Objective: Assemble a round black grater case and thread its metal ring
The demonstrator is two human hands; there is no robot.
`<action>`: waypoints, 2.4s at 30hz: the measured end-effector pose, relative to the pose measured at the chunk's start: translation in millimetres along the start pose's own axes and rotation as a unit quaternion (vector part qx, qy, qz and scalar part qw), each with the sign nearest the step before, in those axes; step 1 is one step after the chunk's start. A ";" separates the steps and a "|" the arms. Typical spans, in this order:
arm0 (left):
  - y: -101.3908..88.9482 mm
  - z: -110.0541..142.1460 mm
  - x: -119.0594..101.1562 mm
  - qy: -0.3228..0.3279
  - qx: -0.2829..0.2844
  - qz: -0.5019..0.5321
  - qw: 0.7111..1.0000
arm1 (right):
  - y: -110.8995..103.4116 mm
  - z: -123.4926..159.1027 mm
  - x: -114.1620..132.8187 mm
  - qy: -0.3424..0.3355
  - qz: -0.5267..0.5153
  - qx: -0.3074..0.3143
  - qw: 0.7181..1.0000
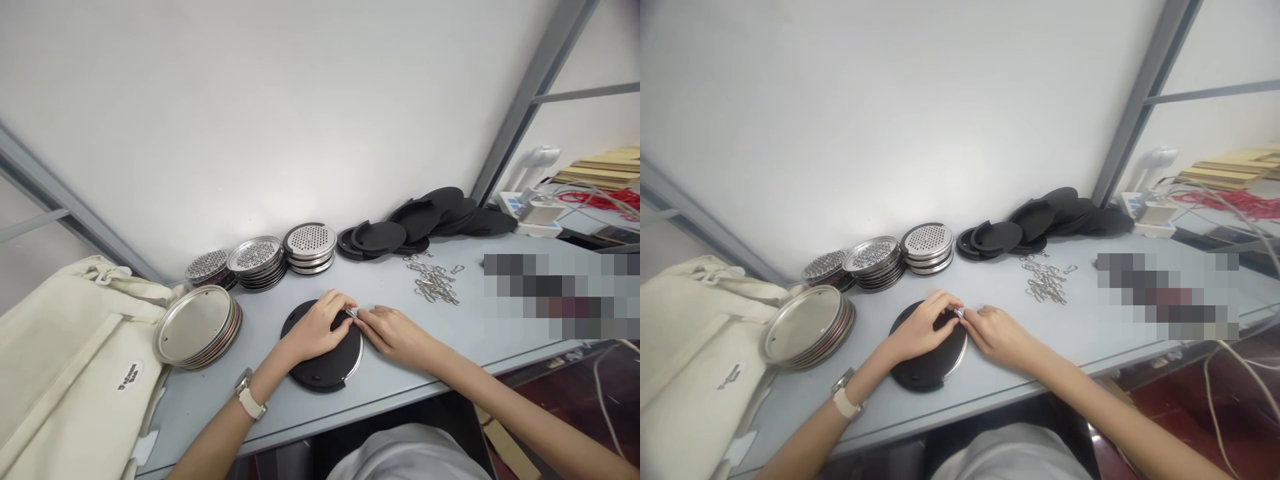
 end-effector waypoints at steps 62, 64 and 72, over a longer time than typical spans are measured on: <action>-1.0 -0.3 -1.9 0.007 -0.001 -0.006 1.000 | 2.1 -1.1 -1.8 0.008 -0.004 0.021 1.000; -0.3 -0.5 -1.6 0.006 0.000 -0.001 1.000 | 1.5 -0.8 -1.5 0.007 -0.005 0.019 1.000; 0.9 -0.5 -1.1 0.006 0.000 0.005 1.000 | -0.8 0.1 -0.2 0.004 -0.002 0.012 1.000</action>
Point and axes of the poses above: each hand's wrist, its own z-axis away from the middle knuckle, its own y-axis out of the palm, x = y × z, the point moved 7 cm from there along -z, towards the middle knuckle, and after that the axes turned 7 degrees about x, right-handed, at the moved point
